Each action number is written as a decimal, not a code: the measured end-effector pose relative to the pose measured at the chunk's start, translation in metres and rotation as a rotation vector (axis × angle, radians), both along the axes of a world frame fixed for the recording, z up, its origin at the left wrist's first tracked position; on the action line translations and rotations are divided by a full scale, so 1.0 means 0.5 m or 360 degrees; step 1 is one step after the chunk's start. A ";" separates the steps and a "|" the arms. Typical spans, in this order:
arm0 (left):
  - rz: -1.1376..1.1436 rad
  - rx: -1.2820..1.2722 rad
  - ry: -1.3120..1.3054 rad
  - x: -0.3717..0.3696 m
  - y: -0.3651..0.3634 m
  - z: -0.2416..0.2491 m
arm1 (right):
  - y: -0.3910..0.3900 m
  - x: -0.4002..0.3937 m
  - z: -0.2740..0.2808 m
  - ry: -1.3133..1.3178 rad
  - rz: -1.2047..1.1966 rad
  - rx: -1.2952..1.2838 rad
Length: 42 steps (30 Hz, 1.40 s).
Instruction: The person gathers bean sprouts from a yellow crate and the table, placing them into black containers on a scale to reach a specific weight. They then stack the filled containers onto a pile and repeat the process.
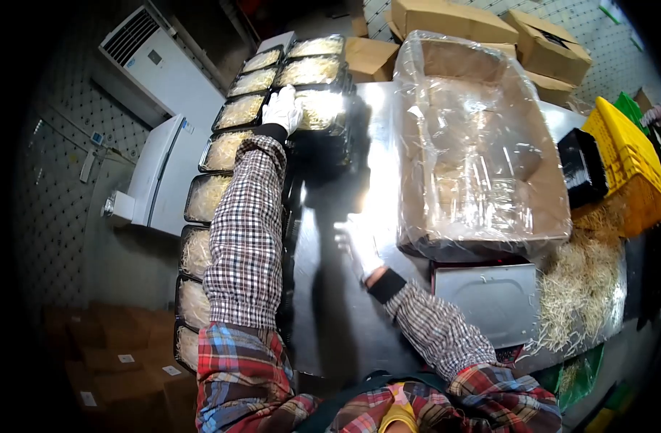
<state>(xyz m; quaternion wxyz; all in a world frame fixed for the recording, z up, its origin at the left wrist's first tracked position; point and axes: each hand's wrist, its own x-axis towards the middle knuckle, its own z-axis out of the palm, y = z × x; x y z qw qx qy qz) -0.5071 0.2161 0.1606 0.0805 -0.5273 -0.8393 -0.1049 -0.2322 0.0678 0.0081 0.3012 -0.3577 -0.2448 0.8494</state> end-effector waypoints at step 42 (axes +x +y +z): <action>-0.0916 -0.0563 -0.0528 1.737 -0.231 -0.429 | 0.178 1.570 -0.094 -0.2211 0.1036 0.2250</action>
